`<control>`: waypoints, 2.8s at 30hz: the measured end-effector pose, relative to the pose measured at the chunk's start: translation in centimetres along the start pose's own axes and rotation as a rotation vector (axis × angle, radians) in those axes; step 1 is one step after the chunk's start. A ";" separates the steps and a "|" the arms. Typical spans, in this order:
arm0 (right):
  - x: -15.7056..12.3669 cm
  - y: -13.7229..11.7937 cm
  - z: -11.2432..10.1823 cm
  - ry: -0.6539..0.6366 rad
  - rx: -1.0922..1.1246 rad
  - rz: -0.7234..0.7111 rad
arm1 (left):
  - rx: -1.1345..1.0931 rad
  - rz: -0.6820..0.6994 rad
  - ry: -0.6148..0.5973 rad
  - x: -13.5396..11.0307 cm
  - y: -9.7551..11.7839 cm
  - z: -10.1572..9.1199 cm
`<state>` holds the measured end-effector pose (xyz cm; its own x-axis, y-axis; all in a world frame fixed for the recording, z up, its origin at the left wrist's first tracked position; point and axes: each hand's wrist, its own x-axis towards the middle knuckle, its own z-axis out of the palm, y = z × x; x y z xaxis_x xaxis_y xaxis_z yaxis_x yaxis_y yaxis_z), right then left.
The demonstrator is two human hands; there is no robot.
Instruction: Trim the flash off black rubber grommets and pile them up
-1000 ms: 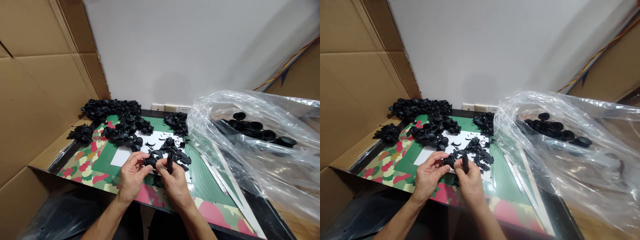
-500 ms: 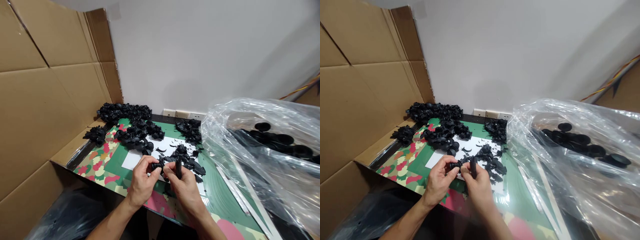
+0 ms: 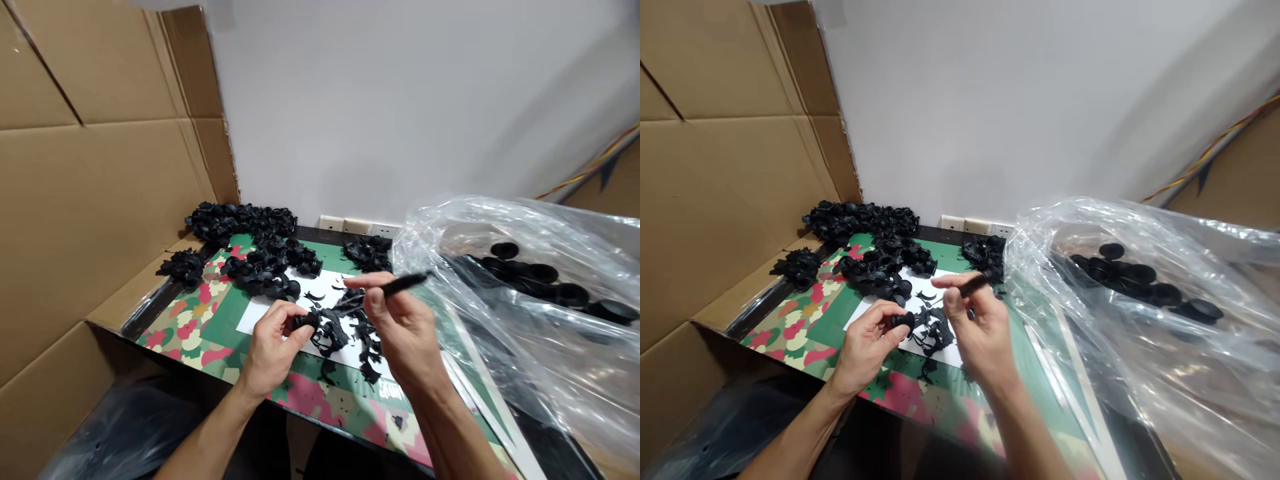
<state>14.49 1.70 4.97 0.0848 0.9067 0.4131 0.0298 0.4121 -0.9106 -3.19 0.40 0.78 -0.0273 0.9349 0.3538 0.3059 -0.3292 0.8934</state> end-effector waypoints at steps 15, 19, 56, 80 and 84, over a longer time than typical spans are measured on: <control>-5.3 4.4 -1.2 0.039 0.350 0.150 | 0.080 0.104 -0.171 -0.4 1.6 1.6; -5.5 4.1 -1.4 0.022 0.388 0.160 | 0.055 0.081 -0.197 -0.5 1.4 1.6; -5.7 4.5 -2.0 0.295 0.262 0.250 | -0.263 -0.232 -0.136 -1.6 0.8 2.2; -6.5 4.9 1.4 0.096 0.416 0.663 | -0.603 -0.521 -0.076 -1.6 0.1 2.6; -6.4 5.0 1.3 0.119 0.412 0.672 | -0.565 -0.471 -0.071 -1.5 0.0 2.5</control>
<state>12.77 -1.94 -2.24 0.0601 0.9668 -0.2483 -0.4339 -0.1987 -0.8788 -0.77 -0.70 -0.50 0.0330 0.9941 -0.1037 -0.2604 0.1088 0.9593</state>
